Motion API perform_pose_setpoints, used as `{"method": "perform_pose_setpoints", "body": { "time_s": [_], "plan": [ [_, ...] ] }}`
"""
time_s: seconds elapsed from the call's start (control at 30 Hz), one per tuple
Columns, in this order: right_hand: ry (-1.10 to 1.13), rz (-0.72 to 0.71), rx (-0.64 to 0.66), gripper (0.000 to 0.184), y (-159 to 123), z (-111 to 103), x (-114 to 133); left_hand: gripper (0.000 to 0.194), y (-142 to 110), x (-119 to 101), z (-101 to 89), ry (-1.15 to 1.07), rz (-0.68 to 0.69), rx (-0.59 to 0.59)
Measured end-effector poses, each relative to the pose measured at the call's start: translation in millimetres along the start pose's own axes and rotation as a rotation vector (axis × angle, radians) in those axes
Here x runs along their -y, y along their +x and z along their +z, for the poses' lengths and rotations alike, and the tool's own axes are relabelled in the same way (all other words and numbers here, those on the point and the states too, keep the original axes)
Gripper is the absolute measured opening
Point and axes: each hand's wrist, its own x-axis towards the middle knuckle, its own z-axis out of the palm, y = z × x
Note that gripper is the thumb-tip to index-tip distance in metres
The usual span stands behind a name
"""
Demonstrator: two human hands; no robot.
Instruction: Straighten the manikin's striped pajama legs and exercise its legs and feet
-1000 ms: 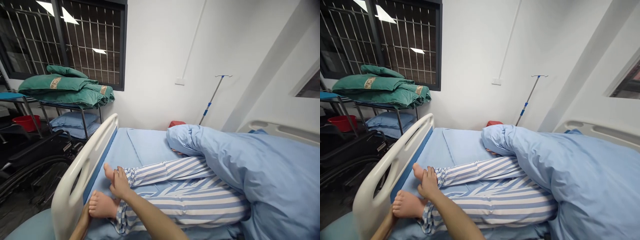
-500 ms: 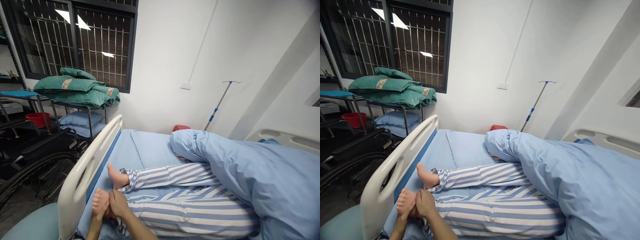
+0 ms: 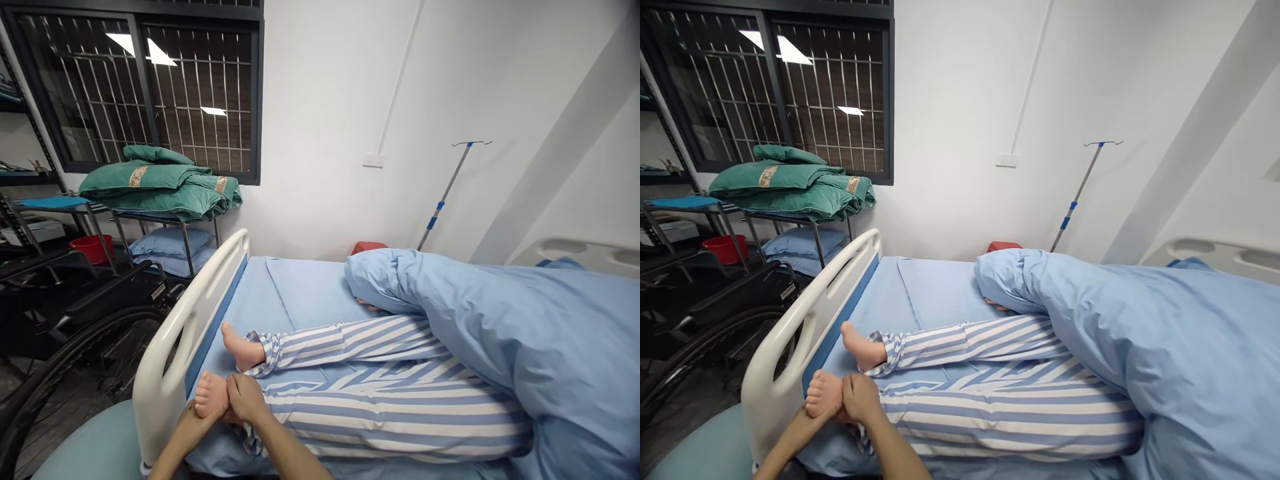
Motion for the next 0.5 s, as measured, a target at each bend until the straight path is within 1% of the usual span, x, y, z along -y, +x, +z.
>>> {"method": "perform_pose_setpoints", "body": {
  "time_s": [0.1, 0.17, 0.4, 0.5],
  "plan": [
    [0.0, 0.003, -0.007, 0.048, -0.3, 0.5, -1.2, 0.023, 1.7, 1.6, 1.8, 0.071, -0.038, -0.11],
    [-0.012, -0.002, -0.014, 0.047, -0.3, 1.7, -2.5, 0.021, 0.7, 3.1, 2.9, 0.103, -0.023, -0.151],
    [-0.1, -0.051, -0.038, 0.048, 1.6, 5.7, -6.6, 0.02, 0.9, 10.3, 12.3, 0.175, 0.045, -0.202],
    [-0.114, -0.043, -0.032, 0.049, 2.9, 5.4, -6.8, 0.02, 3.8, 9.9, 14.4, 0.171, 0.019, -0.22]
  ]
}}
